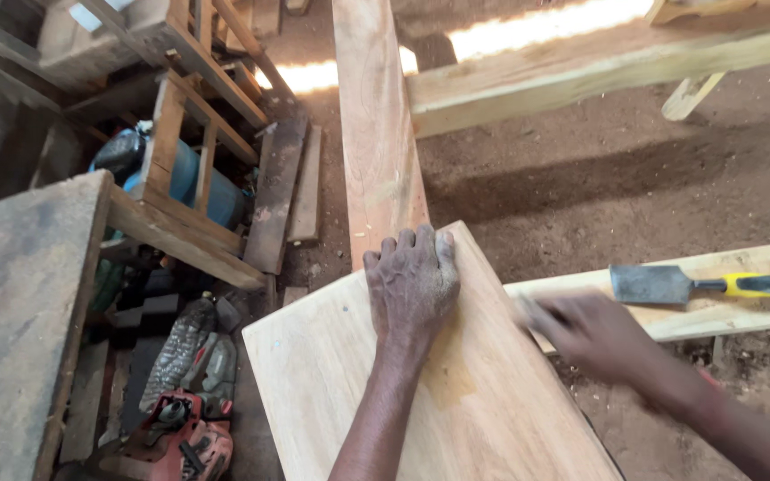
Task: The person sands the edges and surfaces of a rectangular wooden board using a sanding block. They hold the board with one hand and rub the sanding block along the edges and face, then flip the board to continue sanding the opposite side.
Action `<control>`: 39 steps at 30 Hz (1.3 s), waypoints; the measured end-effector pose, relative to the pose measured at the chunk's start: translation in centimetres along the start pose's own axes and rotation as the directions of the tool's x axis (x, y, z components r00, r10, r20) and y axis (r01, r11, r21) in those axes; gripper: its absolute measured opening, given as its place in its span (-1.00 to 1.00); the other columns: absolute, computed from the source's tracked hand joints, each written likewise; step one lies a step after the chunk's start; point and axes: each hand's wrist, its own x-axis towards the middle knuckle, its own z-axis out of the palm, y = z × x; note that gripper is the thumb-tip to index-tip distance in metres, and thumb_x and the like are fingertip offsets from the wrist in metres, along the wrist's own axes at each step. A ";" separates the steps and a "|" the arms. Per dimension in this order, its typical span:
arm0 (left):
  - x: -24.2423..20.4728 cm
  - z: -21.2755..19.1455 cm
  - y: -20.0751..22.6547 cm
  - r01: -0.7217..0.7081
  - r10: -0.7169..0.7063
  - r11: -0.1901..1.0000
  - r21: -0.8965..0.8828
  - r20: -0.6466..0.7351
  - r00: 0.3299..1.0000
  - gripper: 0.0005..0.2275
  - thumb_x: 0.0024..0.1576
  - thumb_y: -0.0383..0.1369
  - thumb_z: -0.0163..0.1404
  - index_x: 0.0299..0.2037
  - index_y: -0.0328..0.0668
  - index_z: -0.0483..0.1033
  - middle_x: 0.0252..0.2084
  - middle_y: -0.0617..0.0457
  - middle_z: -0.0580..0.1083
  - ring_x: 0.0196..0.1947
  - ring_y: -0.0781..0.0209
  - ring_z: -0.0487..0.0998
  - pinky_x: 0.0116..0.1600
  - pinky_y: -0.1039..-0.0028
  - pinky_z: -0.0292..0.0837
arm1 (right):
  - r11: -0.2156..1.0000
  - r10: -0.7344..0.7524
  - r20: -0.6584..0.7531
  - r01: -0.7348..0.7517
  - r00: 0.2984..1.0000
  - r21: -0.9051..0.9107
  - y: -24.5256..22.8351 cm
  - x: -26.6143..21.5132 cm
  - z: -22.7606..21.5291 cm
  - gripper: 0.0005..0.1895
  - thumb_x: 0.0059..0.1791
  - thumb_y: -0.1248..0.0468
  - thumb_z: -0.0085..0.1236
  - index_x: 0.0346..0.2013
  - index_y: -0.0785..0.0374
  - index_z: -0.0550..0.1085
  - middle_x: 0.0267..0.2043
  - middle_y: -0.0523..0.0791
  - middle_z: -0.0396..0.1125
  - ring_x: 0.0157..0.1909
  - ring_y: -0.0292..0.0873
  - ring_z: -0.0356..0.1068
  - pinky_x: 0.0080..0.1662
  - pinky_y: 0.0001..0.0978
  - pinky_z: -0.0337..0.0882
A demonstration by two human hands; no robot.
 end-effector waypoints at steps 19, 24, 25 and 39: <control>-0.1 0.7 -0.9 0.020 -0.020 1.000 0.002 0.065 0.998 -0.65 0.34 -0.08 -0.36 -0.31 -0.01 0.44 -0.47 0.08 0.36 -0.42 0.18 0.36 -0.14 0.22 0.25 | 0.994 0.072 0.123 -0.081 0.990 0.068 1.6 -3.3 0.6 -0.54 0.01 -0.10 -0.03 -0.35 0.22 0.59 -0.56 -0.13 0.44 -0.51 -0.17 0.45 -0.31 -0.23 0.42; 0.1 0.8 -0.4 0.014 -0.017 0.999 0.045 0.065 0.998 -0.64 0.33 -0.07 -0.34 -0.25 -0.06 0.47 -0.41 0.02 0.41 -0.35 0.13 0.42 -0.08 0.16 0.26 | 0.973 0.209 0.244 -0.227 0.947 0.050 2.8 -6.1 1.3 -0.56 0.03 -0.12 -0.01 -0.33 0.14 0.62 -0.60 -0.13 0.39 -0.52 -0.24 0.30 -0.37 -0.32 0.40; -0.1 0.9 -0.2 0.010 -0.011 0.999 0.034 0.035 0.999 -0.64 0.32 -0.08 -0.33 -0.23 -0.08 0.48 -0.40 0.01 0.42 -0.33 0.12 0.44 -0.07 0.14 0.26 | 0.976 0.129 0.132 -0.149 0.983 0.160 2.5 -3.7 1.3 -0.55 0.01 -0.10 0.03 -0.28 0.18 0.66 -0.66 -0.12 0.44 -0.56 -0.24 0.32 -0.41 -0.28 0.37; 0.2 0.8 -0.3 -0.001 0.000 1.000 0.026 0.049 0.999 -0.63 0.33 -0.09 -0.34 -0.23 -0.10 0.49 -0.40 0.00 0.42 -0.34 0.11 0.43 -0.08 0.13 0.27 | 0.952 0.296 0.325 -0.248 0.898 -0.182 3.8 -5.7 1.6 -0.54 -0.02 -0.24 0.00 -0.35 -0.02 0.65 -0.67 -0.17 0.40 -0.60 -0.20 0.30 -0.38 -0.21 0.33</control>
